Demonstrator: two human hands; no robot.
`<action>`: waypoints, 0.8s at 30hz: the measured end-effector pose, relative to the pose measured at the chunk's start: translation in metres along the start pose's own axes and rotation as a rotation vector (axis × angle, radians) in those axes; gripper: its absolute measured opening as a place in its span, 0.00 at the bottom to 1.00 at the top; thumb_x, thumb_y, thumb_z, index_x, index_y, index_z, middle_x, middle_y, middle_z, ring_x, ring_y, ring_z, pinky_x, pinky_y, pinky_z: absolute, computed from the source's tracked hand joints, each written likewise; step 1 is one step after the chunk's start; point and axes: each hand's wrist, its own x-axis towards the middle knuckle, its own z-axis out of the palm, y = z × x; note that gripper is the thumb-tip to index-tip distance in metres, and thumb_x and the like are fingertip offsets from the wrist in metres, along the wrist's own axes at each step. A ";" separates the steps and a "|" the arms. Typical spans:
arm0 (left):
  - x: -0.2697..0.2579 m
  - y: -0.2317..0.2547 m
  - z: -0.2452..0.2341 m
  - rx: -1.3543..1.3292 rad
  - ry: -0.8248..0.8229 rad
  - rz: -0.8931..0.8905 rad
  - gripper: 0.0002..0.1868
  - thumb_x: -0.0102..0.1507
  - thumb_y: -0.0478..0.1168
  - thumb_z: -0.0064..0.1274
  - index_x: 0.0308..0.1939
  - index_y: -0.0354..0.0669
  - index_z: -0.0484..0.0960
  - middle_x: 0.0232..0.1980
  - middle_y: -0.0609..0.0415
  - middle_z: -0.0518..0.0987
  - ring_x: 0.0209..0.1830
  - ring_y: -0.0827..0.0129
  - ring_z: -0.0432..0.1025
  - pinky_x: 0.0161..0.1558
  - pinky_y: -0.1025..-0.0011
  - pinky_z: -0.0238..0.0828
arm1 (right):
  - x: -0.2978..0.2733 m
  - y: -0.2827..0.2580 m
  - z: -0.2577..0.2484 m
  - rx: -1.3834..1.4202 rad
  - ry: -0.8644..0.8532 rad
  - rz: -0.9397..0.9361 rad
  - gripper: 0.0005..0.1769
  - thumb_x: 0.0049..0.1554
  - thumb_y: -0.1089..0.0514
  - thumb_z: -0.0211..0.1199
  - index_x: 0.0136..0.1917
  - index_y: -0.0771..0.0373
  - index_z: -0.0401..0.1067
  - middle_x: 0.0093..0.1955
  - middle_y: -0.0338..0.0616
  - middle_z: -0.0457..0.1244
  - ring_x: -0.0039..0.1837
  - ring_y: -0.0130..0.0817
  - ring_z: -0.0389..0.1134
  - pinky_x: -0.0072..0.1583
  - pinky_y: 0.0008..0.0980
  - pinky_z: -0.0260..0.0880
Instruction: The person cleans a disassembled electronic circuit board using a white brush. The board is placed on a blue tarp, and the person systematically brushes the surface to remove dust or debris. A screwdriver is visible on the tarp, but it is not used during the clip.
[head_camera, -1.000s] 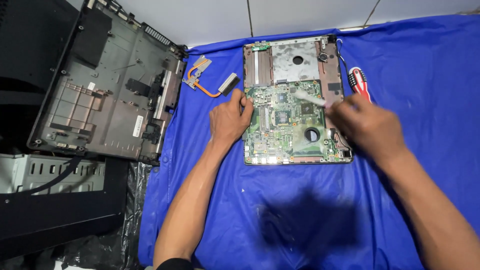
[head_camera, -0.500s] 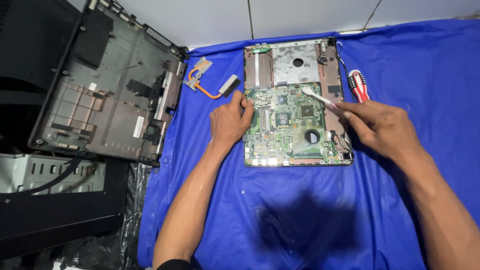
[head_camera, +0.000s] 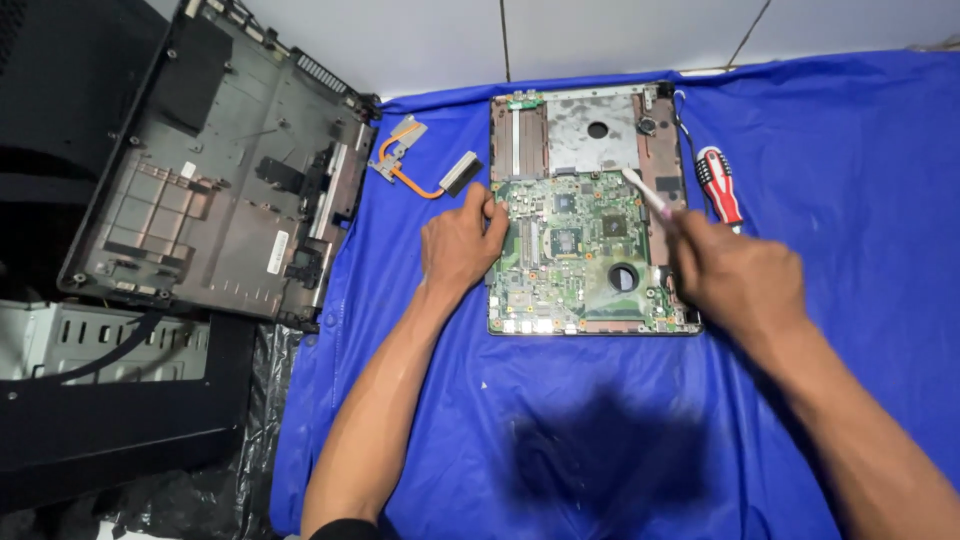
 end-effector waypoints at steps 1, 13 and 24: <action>0.002 0.002 0.000 0.001 0.003 0.004 0.12 0.70 0.51 0.44 0.38 0.52 0.64 0.19 0.53 0.71 0.17 0.45 0.69 0.22 0.48 0.59 | -0.004 -0.009 -0.011 0.000 0.005 0.002 0.11 0.69 0.38 0.54 0.60 0.36 0.71 0.35 0.36 0.68 0.32 0.49 0.71 0.31 0.50 0.67; 0.004 0.007 -0.015 -0.020 -0.111 -0.121 0.12 0.67 0.57 0.45 0.40 0.58 0.67 0.21 0.49 0.79 0.33 0.41 0.80 0.45 0.45 0.75 | -0.016 -0.071 -0.032 -0.390 0.307 -0.095 0.18 0.56 0.52 0.55 0.59 0.48 0.76 0.28 0.28 0.57 0.27 0.25 0.65 0.29 0.24 0.65; 0.002 0.007 -0.015 -0.043 -0.095 -0.095 0.12 0.67 0.56 0.45 0.39 0.56 0.67 0.21 0.46 0.79 0.32 0.40 0.80 0.43 0.45 0.75 | -0.022 -0.082 -0.034 -0.456 0.279 -0.130 0.24 0.51 0.58 0.54 0.60 0.57 0.78 0.29 0.30 0.58 0.28 0.25 0.65 0.30 0.23 0.64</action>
